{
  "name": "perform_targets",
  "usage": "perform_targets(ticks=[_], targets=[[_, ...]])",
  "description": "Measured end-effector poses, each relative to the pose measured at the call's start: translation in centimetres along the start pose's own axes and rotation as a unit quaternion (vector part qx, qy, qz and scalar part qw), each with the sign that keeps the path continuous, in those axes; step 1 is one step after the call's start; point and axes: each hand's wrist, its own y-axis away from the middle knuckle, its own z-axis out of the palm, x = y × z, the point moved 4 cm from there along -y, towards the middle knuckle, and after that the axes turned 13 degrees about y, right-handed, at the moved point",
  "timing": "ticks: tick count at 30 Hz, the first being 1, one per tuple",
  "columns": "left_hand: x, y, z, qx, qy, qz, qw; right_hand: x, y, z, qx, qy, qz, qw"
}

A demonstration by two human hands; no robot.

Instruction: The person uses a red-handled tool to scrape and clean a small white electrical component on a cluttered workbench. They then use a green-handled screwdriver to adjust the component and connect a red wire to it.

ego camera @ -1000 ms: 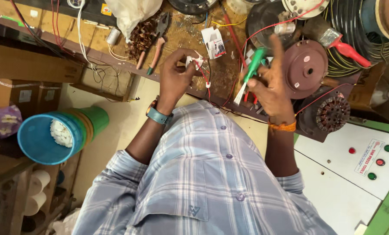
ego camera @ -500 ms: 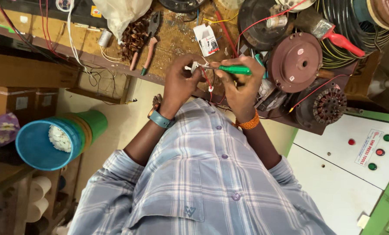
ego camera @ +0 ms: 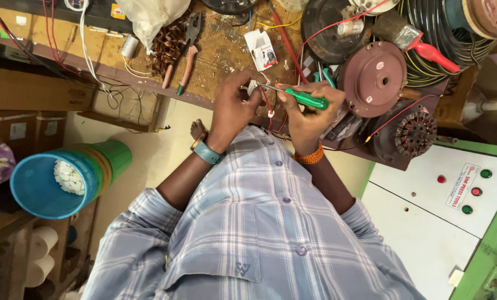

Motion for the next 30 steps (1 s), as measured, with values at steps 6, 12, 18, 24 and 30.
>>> perform_targets(ticks=[6,12,18,24,30], targets=[[-0.3,0.1,0.0,0.01,0.001,-0.028,1.0,-0.6,-0.1,-0.3,-0.002,0.107,-0.023,0.994],[0.3,0.1,-0.2,0.021,0.021,-0.002,1.0,-2.2,-0.5,-0.1,-0.02,0.122,-0.092,0.988],[0.7,0.2,-0.7,0.031,0.013,0.056,0.998,-3.0,-1.5,0.0,-0.084,0.121,-0.053,0.988],[0.2,0.2,-1.3,0.049,0.088,-0.03,0.994,-3.0,-1.9,0.5,-0.151,0.117,-0.118,0.975],[0.8,0.2,-1.3,0.06,0.057,-0.02,0.996,-2.2,-2.4,-0.1,-0.105,0.259,-0.075,0.957]])
